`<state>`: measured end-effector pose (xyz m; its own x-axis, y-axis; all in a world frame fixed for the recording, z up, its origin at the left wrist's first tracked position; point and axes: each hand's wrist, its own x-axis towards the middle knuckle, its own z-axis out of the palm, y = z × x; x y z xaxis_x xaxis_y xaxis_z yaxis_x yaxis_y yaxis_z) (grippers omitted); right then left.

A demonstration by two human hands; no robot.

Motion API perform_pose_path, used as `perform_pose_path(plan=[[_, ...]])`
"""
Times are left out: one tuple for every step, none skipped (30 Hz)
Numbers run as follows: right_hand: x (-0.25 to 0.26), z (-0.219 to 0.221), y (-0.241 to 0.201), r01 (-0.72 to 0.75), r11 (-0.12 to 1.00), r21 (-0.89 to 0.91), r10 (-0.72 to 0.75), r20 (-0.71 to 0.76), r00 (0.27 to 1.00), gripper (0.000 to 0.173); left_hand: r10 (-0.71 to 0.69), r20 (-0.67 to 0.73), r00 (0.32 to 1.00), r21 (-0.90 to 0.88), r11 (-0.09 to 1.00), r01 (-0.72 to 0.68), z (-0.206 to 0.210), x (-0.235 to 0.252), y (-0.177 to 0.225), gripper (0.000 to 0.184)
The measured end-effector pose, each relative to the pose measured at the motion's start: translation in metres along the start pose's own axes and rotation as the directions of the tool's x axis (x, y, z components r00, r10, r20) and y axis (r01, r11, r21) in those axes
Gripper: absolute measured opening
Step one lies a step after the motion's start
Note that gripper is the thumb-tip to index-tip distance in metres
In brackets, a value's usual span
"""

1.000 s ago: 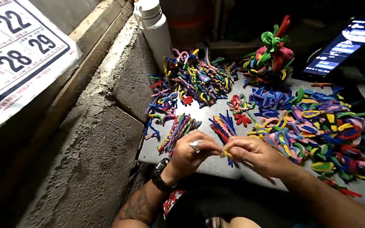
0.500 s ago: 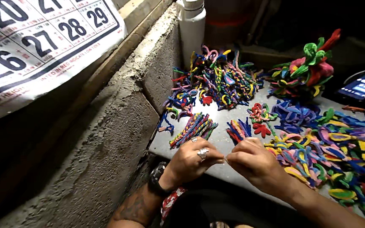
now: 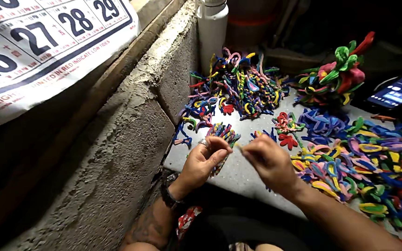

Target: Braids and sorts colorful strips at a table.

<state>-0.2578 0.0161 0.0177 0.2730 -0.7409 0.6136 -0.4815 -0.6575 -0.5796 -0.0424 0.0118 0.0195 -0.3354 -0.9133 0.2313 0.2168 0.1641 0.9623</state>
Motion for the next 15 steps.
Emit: perform_pose_path(plan=[[0.005, -0.003, 0.002, -0.154, 0.98, 0.129, 0.155, 0.005, 0.988, 0.018, 0.05, -0.009, 0.999, 0.084, 0.995, -0.049, -0.002, 0.004, -0.002, 0.024], [0.011, -0.005, 0.006, -0.291, 0.93, 0.226, 0.292, 0.03, 0.956, 0.016, 0.088, -0.019, 0.996, 0.213, 0.974, -0.082, -0.005, 0.008, -0.006, 0.034], [0.015, -0.006, 0.013, -0.42, 0.86, 0.291, 0.416, 0.079, 0.906, 0.013, 0.119, -0.015, 0.993, 0.374, 0.922, -0.104, -0.008, 0.013, -0.012, 0.039], [0.018, -0.004, 0.023, -0.534, 0.777, 0.334, 0.515, 0.149, 0.844, 0.011, 0.139, 0.013, 0.99, 0.528, 0.84, -0.125, -0.012, 0.016, -0.021, 0.041], [0.019, 0.0, 0.036, -0.631, 0.691, 0.353, 0.588, 0.233, 0.774, 0.01, 0.146, 0.061, 0.987, 0.653, 0.742, -0.15, -0.014, 0.018, -0.03, 0.041], [0.018, 0.006, 0.048, -0.719, 0.604, 0.345, 0.647, 0.316, 0.694, 0.011, 0.138, 0.121, 0.983, 0.738, 0.65, -0.182, -0.014, 0.019, -0.038, 0.041], [0.016, 0.012, 0.059, -0.785, 0.533, 0.317, 0.684, 0.386, 0.62, 0.014, 0.121, 0.182, 0.976, 0.791, 0.571, -0.219, -0.013, 0.019, -0.045, 0.043], [0.014, 0.017, 0.064, -0.827, 0.486, 0.283, 0.702, 0.438, 0.562, 0.019, 0.113, 0.233, 0.966, 0.824, 0.505, -0.257, -0.01, 0.018, -0.052, 0.046], [0.012, 0.021, 0.065, -0.85, 0.462, 0.254, 0.704, 0.477, 0.526, 0.024, 0.11, 0.273, 0.956, 0.843, 0.452, -0.293, -0.006, 0.017, -0.058, 0.049], [0.012, 0.023, 0.064, -0.863, 0.449, 0.232, 0.7, 0.508, 0.501, 0.03, 0.095, 0.301, 0.949, 0.854, 0.416, -0.313, -0.002, 0.016, -0.062, 0.052], [0.015, 0.024, 0.061, -0.869, 0.453, 0.199, 0.693, 0.535, 0.483, 0.037, 0.077, 0.318, 0.945, 0.864, 0.386, -0.322, 0.0, 0.016, -0.066, 0.055], [0.019, 0.022, 0.059, -0.869, 0.473, 0.146, 0.685, 0.56, 0.467, 0.045, 0.064, 0.325, 0.943, 0.877, 0.353, -0.326, 0.002, 0.016, -0.069, 0.059], [0.025, 0.018, 0.059, -0.856, 0.512, 0.068, 0.675, 0.585, 0.45, 0.053, 0.059, 0.327, 0.943, 0.888, 0.323, -0.328, 0.003, 0.016, -0.073, 0.062], [0.034, 0.012, 0.059, -0.824, 0.566, -0.031, 0.665, 0.608, 0.434, 0.057, 0.055, 0.326, 0.944, 0.897, 0.298, -0.327, 0.002, 0.017, -0.075, 0.064], [0.046, 0.004, 0.058, -0.771, 0.623, -0.132, 0.656, 0.624, 0.424, 0.056, 0.047, 0.324, 0.945, 0.905, 0.274, -0.325, 0.002, 0.018, -0.076, 0.064]])
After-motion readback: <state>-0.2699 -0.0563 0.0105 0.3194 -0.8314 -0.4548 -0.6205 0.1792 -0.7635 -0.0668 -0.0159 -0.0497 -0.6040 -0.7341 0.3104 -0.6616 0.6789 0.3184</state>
